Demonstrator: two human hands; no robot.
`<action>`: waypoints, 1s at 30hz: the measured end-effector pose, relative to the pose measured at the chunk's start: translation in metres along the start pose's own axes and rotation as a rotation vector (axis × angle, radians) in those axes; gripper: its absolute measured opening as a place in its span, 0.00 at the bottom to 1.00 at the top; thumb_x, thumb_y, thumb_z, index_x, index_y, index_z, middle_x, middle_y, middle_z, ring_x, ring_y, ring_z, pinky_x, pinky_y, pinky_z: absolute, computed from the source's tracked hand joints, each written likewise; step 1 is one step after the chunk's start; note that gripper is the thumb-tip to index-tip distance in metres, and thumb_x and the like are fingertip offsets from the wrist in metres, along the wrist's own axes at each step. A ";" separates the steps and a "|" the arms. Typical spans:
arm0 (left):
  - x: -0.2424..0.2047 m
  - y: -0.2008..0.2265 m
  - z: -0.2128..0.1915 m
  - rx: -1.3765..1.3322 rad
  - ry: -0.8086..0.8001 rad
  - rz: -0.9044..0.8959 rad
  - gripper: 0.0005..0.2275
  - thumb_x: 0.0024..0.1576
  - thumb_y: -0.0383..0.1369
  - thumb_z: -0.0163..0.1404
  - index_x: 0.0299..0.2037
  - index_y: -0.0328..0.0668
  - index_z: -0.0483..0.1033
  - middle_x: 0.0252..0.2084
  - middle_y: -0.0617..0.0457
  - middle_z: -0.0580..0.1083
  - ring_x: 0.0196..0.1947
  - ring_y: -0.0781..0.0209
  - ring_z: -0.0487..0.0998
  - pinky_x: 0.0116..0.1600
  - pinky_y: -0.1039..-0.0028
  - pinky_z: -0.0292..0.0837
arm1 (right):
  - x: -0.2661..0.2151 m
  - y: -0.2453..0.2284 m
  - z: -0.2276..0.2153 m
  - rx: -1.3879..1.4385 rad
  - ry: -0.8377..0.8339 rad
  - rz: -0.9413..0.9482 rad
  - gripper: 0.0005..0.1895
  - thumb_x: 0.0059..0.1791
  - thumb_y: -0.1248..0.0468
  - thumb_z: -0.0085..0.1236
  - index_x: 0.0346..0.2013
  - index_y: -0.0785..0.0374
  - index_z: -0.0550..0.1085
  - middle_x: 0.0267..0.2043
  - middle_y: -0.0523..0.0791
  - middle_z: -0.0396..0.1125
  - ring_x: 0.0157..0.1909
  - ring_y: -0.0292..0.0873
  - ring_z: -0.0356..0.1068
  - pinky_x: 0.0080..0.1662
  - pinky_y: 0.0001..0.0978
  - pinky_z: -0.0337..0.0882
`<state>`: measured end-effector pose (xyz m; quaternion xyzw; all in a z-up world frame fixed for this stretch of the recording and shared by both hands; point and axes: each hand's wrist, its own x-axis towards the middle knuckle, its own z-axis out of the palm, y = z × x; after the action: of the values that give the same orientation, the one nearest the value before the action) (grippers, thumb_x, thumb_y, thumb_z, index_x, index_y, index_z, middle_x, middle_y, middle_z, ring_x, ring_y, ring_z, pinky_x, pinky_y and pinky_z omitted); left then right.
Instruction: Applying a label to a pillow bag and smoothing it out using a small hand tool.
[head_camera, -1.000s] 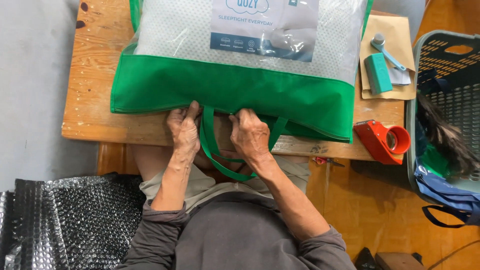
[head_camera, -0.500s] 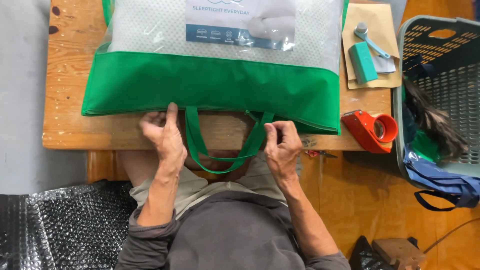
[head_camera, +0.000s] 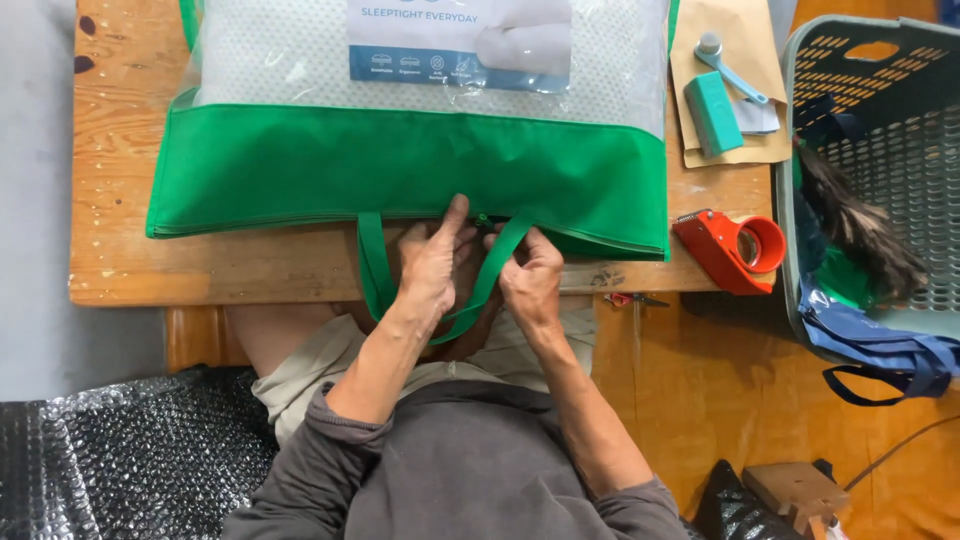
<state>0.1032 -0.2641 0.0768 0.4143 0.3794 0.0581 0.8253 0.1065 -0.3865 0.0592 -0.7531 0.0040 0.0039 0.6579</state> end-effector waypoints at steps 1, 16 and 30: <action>0.004 -0.004 0.002 0.001 -0.006 -0.002 0.39 0.47 0.46 0.69 0.55 0.16 0.63 0.51 0.23 0.69 0.53 0.31 0.76 0.63 0.39 0.65 | 0.001 -0.003 0.003 -0.002 0.006 -0.001 0.09 0.47 0.64 0.69 0.40 0.62 0.80 0.33 0.50 0.76 0.34 0.38 0.76 0.32 0.35 0.78; 0.062 -0.059 -0.023 -0.060 0.074 0.226 0.07 0.56 0.26 0.60 0.36 0.27 0.79 0.27 0.41 0.77 0.26 0.54 0.83 0.34 0.64 0.84 | 0.012 0.002 0.021 -0.259 0.055 -0.408 0.08 0.47 0.60 0.68 0.29 0.60 0.78 0.26 0.49 0.74 0.33 0.53 0.77 0.37 0.43 0.76; 0.015 -0.019 -0.006 -0.116 0.025 0.309 0.06 0.58 0.26 0.58 0.40 0.30 0.78 0.27 0.44 0.74 0.23 0.52 0.80 0.38 0.46 0.86 | 0.007 0.006 -0.027 -0.572 -0.019 -0.599 0.09 0.48 0.59 0.61 0.29 0.60 0.72 0.24 0.49 0.66 0.33 0.56 0.73 0.35 0.47 0.73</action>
<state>0.1056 -0.2662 0.0524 0.4186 0.3174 0.2111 0.8243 0.1136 -0.4144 0.0570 -0.8733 -0.2225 -0.1798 0.3943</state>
